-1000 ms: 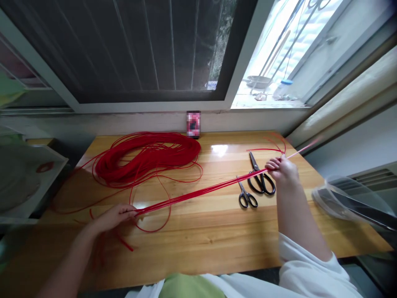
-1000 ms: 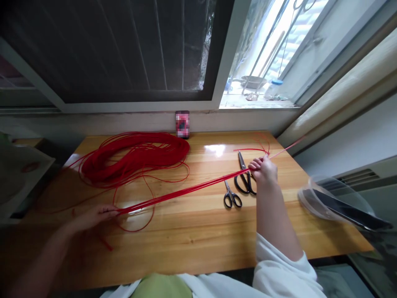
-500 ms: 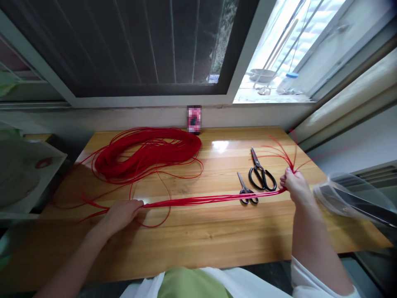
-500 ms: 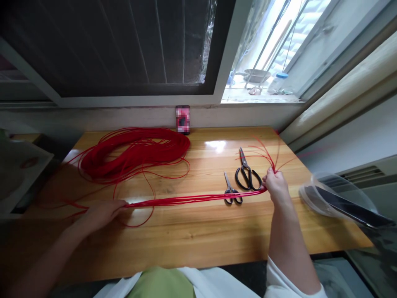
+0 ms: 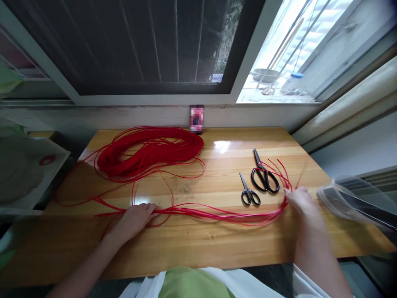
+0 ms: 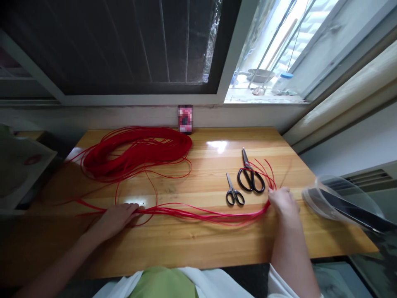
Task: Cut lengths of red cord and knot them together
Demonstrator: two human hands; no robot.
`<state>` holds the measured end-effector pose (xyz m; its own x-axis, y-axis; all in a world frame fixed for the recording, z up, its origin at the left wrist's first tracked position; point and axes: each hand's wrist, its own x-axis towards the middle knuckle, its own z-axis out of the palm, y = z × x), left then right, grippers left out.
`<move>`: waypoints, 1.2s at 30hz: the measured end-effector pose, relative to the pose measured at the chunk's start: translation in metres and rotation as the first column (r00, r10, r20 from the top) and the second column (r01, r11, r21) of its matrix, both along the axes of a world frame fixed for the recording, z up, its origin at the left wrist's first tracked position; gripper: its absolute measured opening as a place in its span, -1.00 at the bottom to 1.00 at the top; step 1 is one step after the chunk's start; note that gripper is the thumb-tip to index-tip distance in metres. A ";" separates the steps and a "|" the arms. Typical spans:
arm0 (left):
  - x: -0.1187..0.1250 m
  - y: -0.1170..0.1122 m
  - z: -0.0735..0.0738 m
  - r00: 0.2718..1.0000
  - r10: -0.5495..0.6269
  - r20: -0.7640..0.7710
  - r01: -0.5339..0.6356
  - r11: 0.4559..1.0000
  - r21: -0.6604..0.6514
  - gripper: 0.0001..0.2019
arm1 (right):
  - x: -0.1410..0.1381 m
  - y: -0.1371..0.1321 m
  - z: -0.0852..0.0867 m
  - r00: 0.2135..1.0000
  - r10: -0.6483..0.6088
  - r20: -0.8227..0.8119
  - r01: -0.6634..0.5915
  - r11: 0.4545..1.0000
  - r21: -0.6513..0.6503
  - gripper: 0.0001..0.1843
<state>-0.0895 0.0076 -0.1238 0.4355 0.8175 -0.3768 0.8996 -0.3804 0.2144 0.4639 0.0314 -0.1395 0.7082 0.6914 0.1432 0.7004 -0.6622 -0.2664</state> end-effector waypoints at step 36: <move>0.007 0.035 0.022 0.915 0.155 0.373 -0.111 0.984 -0.137 -0.40 | -0.262 0.051 0.013 -0.043 0.581 -0.813 0.277 0.788 0.549 -0.55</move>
<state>-0.0829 0.0430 -0.1022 0.4541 0.8406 -0.2951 0.7817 -0.2170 0.5847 0.2017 0.0827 -0.1266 0.2985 0.9279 -0.2236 -0.4693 -0.0613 -0.8809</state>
